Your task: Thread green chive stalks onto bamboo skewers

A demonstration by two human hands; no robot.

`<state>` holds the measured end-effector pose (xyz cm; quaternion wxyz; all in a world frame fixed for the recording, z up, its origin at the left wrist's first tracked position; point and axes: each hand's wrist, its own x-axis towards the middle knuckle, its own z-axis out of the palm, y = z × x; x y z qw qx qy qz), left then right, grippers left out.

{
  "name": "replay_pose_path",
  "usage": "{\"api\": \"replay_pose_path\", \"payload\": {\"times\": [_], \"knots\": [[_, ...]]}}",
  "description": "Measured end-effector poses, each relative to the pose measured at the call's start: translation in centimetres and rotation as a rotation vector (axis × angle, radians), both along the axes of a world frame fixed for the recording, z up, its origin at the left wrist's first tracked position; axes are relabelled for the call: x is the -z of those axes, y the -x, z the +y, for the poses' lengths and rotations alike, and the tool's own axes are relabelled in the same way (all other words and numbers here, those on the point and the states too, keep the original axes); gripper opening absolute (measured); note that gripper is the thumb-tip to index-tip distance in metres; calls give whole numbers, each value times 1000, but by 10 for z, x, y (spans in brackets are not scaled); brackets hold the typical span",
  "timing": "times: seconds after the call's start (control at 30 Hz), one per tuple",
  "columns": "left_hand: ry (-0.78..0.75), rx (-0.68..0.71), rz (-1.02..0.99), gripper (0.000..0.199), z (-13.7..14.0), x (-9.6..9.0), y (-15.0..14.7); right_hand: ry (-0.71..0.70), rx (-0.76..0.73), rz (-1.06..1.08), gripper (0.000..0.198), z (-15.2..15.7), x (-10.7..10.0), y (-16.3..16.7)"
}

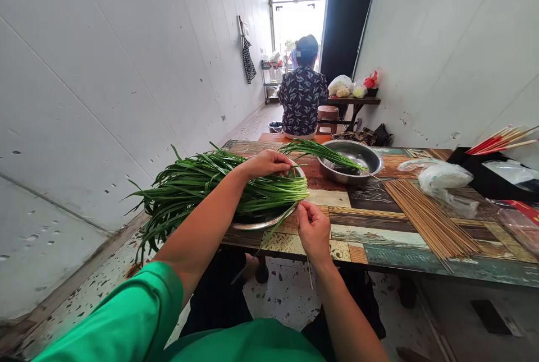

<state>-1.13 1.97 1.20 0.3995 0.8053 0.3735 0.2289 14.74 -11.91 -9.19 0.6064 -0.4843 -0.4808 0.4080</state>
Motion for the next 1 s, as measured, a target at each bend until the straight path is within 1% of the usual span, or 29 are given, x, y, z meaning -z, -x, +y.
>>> {"api": "replay_pose_path", "payload": {"times": [0.17, 0.33, 0.43, 0.57, 0.7, 0.83, 1.0], "knots": [[-8, 19, 11, 22, 2, 1, 5, -3, 7, 3, 37, 1, 4, 0], [-24, 63, 45, 22, 6, 2, 10, 5, 7, 18, 37, -1, 3, 0], [-15, 35, 55, 25, 8, 4, 10, 6, 15, 8, 38, -2, 1, 0], [-7, 6, 12, 33, 8, 6, 9, 24, 22, -9, 40, -2, 1, 1], [-13, 36, 37, 34, 5, 3, 9, 23, 5, 16, 39, -1, 2, 0], [-26, 17, 54, 35, 1, -1, 9, 5, 1, 17, 37, -1, 1, 0], [-47, 36, 68, 35, -1, -3, 9, 15, 2, 27, 38, -2, 0, 0]]}}
